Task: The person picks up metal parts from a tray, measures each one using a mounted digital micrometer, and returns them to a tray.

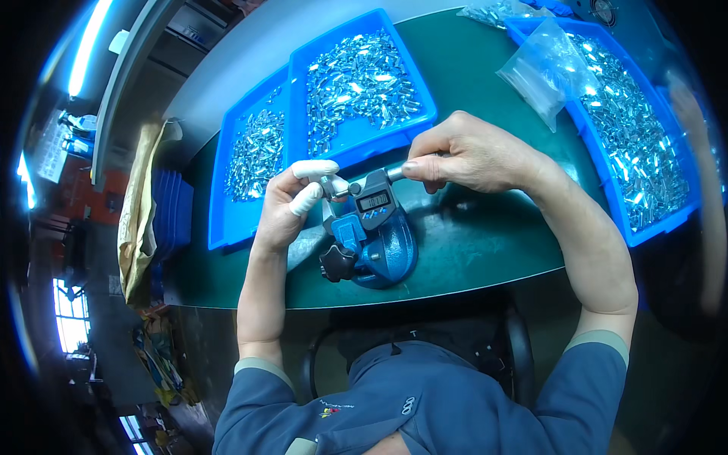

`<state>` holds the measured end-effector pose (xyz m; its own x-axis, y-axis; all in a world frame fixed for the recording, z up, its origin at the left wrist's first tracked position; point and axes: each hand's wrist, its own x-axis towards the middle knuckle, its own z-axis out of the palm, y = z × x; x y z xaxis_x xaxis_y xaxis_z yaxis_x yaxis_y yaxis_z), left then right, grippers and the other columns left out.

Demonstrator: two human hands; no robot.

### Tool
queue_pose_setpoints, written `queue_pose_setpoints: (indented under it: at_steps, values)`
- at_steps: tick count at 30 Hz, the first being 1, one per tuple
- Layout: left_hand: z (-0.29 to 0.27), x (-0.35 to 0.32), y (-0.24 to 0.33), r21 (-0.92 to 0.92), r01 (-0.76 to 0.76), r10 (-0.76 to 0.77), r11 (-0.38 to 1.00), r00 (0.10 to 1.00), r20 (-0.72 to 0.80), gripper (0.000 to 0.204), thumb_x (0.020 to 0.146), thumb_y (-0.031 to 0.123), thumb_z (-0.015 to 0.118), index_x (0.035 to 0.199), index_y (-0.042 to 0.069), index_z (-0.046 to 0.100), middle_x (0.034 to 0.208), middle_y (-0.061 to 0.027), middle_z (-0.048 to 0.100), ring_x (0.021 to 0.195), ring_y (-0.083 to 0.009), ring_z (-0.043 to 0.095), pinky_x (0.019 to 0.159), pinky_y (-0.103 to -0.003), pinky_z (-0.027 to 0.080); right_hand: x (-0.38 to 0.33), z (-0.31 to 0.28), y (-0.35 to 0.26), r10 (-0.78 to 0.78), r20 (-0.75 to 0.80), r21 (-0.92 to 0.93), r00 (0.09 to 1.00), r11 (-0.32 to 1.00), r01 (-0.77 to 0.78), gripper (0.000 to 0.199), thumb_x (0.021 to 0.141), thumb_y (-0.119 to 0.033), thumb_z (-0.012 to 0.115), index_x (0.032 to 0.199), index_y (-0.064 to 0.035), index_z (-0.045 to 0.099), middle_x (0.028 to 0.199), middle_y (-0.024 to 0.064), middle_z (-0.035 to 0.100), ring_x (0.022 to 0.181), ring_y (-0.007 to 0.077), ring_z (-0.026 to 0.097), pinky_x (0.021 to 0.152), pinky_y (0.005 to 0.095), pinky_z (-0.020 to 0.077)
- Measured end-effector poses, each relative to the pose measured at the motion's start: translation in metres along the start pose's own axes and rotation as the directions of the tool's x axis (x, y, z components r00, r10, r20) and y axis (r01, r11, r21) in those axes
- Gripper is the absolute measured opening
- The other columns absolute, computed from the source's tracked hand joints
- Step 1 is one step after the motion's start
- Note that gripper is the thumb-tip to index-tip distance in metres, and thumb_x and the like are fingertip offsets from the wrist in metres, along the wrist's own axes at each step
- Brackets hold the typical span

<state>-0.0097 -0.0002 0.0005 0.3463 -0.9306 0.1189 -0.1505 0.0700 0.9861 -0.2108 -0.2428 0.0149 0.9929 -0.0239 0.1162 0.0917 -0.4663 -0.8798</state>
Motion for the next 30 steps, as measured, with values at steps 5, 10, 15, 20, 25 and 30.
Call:
queue_pose_setpoints:
  at_steps: [5,10,15,20,25,30]
  values:
    - [-0.0011,0.0,-0.0015,0.003,-0.009,0.009,1.0,1.0,-0.002,0.033,0.093,0.015,0.069,0.121,-0.002,0.063,0.103,-0.0136,0.073,0.094,-0.0216,0.071,0.086,-0.035,0.057,0.0002,-0.0002,-0.0015,0.019,0.01,-0.001,1.0,1.0,-0.019,0.037,0.097,-0.034,0.061,0.087,0.0001,0.072,0.072,0.0084,0.068,0.068,0.0165,0.065,0.065,0.031,0.0505]
    - [0.0013,0.0002,-0.0002,0.036,-0.004,0.004,0.999,1.0,-0.019,0.032,0.093,0.013,0.069,0.12,-0.002,0.063,0.101,-0.0128,0.073,0.093,-0.0202,0.071,0.085,-0.034,0.057,-0.001,-0.0012,-0.0035,0.035,0.005,-0.015,0.999,0.999,-0.035,0.037,0.096,-0.035,0.062,0.089,-0.0004,0.072,0.072,0.0082,0.068,0.069,0.0164,0.065,0.065,0.0307,0.0501]
    - [-0.0008,-0.0006,-0.0001,0.045,0.01,-0.009,0.999,1.0,-0.017,0.03,0.093,0.013,0.069,0.118,-0.001,0.065,0.1,-0.0122,0.074,0.093,-0.0191,0.071,0.085,-0.033,0.057,-0.001,-0.0012,-0.0028,0.015,-0.01,-0.043,1.0,0.999,-0.016,0.038,0.095,-0.037,0.063,0.089,-0.0008,0.073,0.073,0.0085,0.069,0.069,0.0166,0.065,0.065,0.0305,0.0499]
    - [-0.0001,0.0002,0.0002,0.039,0.007,-0.007,0.999,1.0,-0.01,0.028,0.092,0.011,0.07,0.117,-0.001,0.065,0.099,-0.0121,0.074,0.092,-0.0182,0.071,0.084,-0.033,0.057,-0.0021,-0.0025,-0.0049,0.029,-0.028,-0.061,0.999,0.998,-0.031,0.039,0.093,-0.038,0.065,0.088,-0.0001,0.074,0.073,0.0095,0.07,0.068,0.018,0.066,0.064,0.0306,0.0503]
    - [-0.0002,0.0009,-0.0008,0.031,-0.02,0.021,0.999,1.0,-0.006,0.028,0.093,0.011,0.069,0.118,-0.001,0.065,0.1,-0.0122,0.074,0.092,-0.0182,0.071,0.084,-0.032,0.057,-0.0021,-0.0048,-0.0019,-0.002,-0.032,-0.101,0.999,0.995,-0.002,0.038,0.09,-0.037,0.07,0.089,0.0005,0.074,0.074,0.0094,0.07,0.069,0.018,0.066,0.065,0.0306,0.0502]
    - [-0.0001,-0.0001,0.0005,0.035,-0.011,0.011,0.999,1.0,-0.003,0.028,0.093,0.011,0.069,0.118,-0.001,0.065,0.1,-0.0123,0.073,0.092,-0.0181,0.071,0.084,-0.032,0.057,-0.0016,-0.0043,-0.0005,-0.018,-0.041,-0.106,0.999,0.994,0.013,0.043,0.089,-0.045,0.07,0.088,-0.0024,0.075,0.072,0.0072,0.069,0.067,0.0163,0.063,0.063,0.0304,0.0482]
